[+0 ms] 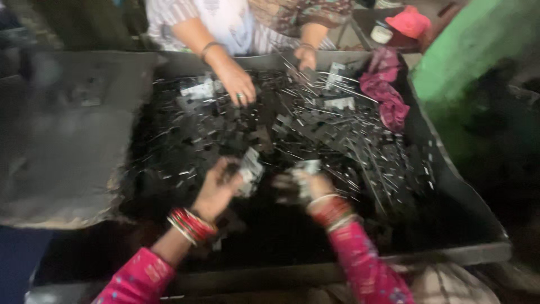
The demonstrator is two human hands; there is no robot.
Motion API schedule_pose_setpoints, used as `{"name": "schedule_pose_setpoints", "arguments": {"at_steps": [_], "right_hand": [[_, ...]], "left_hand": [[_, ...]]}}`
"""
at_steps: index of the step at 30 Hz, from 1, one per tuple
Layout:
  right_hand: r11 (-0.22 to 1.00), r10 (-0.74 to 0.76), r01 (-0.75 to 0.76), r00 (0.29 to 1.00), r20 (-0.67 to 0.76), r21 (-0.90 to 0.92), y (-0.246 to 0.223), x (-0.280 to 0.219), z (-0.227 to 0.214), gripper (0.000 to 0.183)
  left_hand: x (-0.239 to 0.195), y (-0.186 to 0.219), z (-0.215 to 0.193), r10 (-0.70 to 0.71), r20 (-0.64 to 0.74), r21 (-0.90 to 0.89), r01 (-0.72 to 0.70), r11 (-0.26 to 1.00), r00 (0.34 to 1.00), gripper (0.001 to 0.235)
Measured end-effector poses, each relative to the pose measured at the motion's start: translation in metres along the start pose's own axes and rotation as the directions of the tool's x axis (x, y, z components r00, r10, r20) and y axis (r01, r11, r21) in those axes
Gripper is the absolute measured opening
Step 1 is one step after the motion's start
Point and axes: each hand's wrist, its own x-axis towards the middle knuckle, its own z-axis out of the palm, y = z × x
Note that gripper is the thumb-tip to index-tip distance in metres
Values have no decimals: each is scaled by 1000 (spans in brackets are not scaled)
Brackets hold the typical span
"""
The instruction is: The person picks up small metal brackets from a large bin with both hands and places them onto a stack to the left.
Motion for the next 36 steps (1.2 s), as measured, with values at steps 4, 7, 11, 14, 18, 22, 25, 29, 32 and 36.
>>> {"name": "schedule_pose_setpoints", "arguments": {"at_steps": [4, 7, 11, 14, 18, 22, 25, 29, 32, 36], "right_hand": [[920, -251, 286, 955, 157, -268, 69, -8, 63, 42], [782, -340, 442, 893, 294, -439, 60, -38, 66, 46], [33, -276, 288, 923, 269, -957, -2, -53, 33, 57], [-346, -410, -65, 908, 88, -936, -31, -59, -30, 52], [-504, -129, -186, 982, -139, -844, -44, -45, -123, 49], [-591, -217, -151, 976, -24, -792, -23, -25, -148, 43], [-489, -112, -154, 987, -113, -859, -36, -28, -137, 54], [-26, -385, 29, 922, 36, -999, -46, -55, -99, 56], [71, -617, 263, 770, 165, -962, -48, -72, -57, 38], [-53, -802, 608, 447, 397, -792, -49, -90, -31, 21]], "left_hand": [[-38, -13, 40, 748, 325, 788, -603, 124, 579, 60], [-38, -7, 36, 141, 43, 770, -122, 626, 989, 50], [-16, 33, -10, 364, 6, 786, -229, 574, 932, 21], [-11, 73, -63, 481, -45, 964, -88, 250, 876, 22], [-12, 111, -138, 541, -182, 925, 330, -190, 821, 23], [-11, 109, -197, 526, -262, 838, 461, -291, 809, 28], [-2, 87, -204, 543, -257, 839, 464, -285, 799, 37], [-18, 105, -191, 672, -145, 751, 522, -403, 727, 51], [-18, 105, -149, 701, 95, 730, 429, -532, 707, 62], [-6, 26, -45, 265, 481, 875, -477, -85, 835, 21]]}}
